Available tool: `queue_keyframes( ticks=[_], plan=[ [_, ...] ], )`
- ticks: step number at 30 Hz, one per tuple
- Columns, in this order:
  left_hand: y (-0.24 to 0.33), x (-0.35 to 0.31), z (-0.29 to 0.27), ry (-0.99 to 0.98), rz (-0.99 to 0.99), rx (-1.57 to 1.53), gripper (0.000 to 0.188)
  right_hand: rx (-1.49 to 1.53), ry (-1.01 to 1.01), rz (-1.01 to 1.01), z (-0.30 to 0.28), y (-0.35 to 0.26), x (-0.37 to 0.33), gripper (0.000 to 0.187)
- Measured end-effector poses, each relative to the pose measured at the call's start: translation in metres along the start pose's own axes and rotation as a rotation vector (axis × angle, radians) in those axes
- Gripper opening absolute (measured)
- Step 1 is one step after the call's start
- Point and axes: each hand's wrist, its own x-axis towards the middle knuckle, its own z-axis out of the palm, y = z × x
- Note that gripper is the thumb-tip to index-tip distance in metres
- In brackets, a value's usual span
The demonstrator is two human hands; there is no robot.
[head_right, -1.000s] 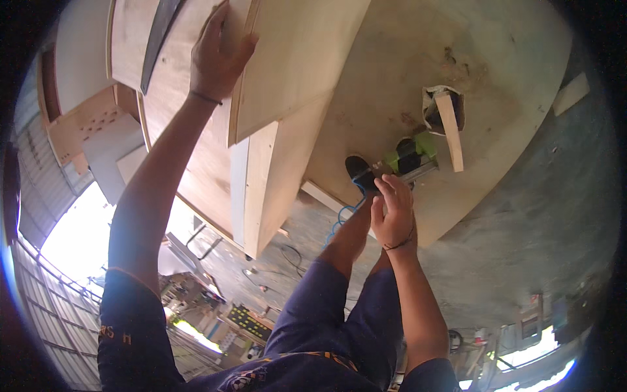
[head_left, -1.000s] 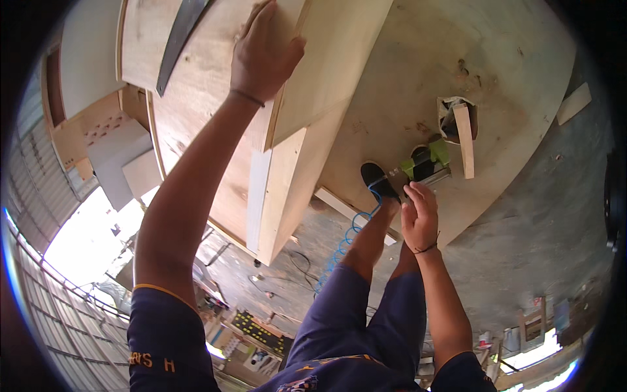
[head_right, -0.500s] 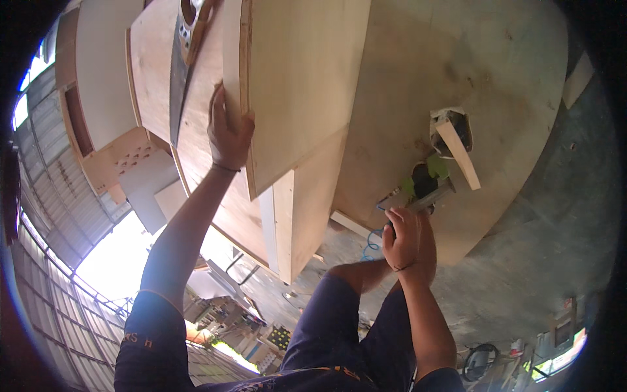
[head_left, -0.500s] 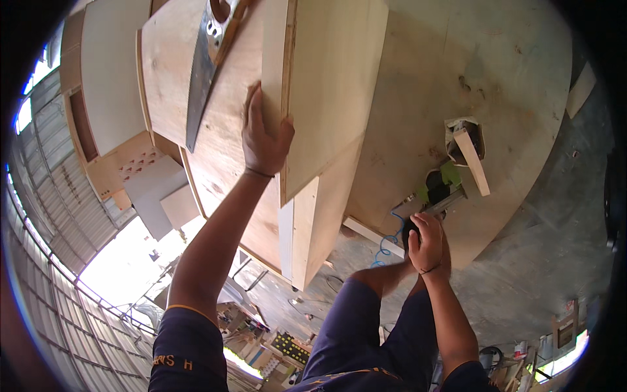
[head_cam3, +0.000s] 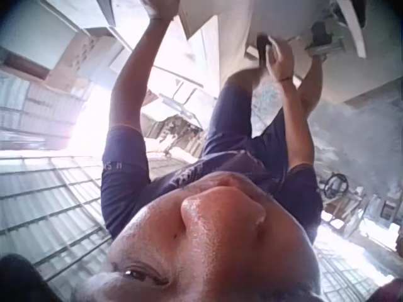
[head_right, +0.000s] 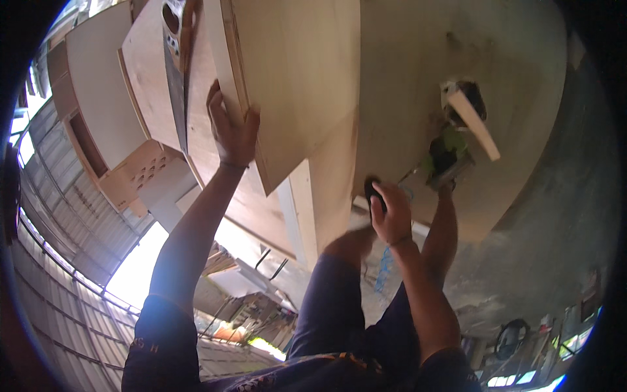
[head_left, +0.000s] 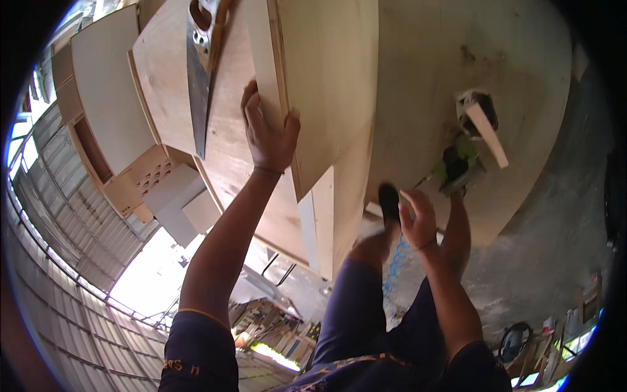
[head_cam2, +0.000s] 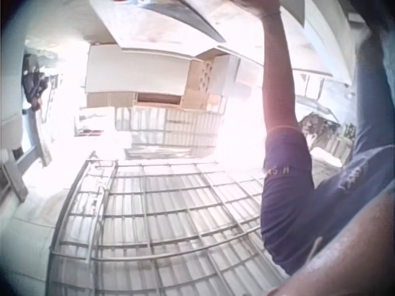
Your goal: The person positions and secures wooden slats onto a wooden structure using a pneumatic nail gun and then saws a piece of plywood.
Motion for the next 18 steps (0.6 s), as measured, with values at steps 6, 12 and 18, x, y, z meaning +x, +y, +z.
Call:
queue_keyframes(
  ticks=[6, 12, 18],
  plan=[
    [-0.007, -0.001, 0.006, 0.027, 0.021, -0.072, 0.062, 0.237, -0.062, 0.108, 0.057, -0.064, -0.002, 0.031],
    [-0.018, -0.001, 0.009, 0.060, 0.144, -0.026, 0.057, 0.262, 0.184, -0.204, 0.130, -0.099, 0.005, 0.036],
    [-0.029, 0.001, 0.014, 0.045, 0.115, -0.023, 0.070, 0.180, 0.320, -0.319, 0.168, -0.104, 0.017, 0.037]
  ],
)
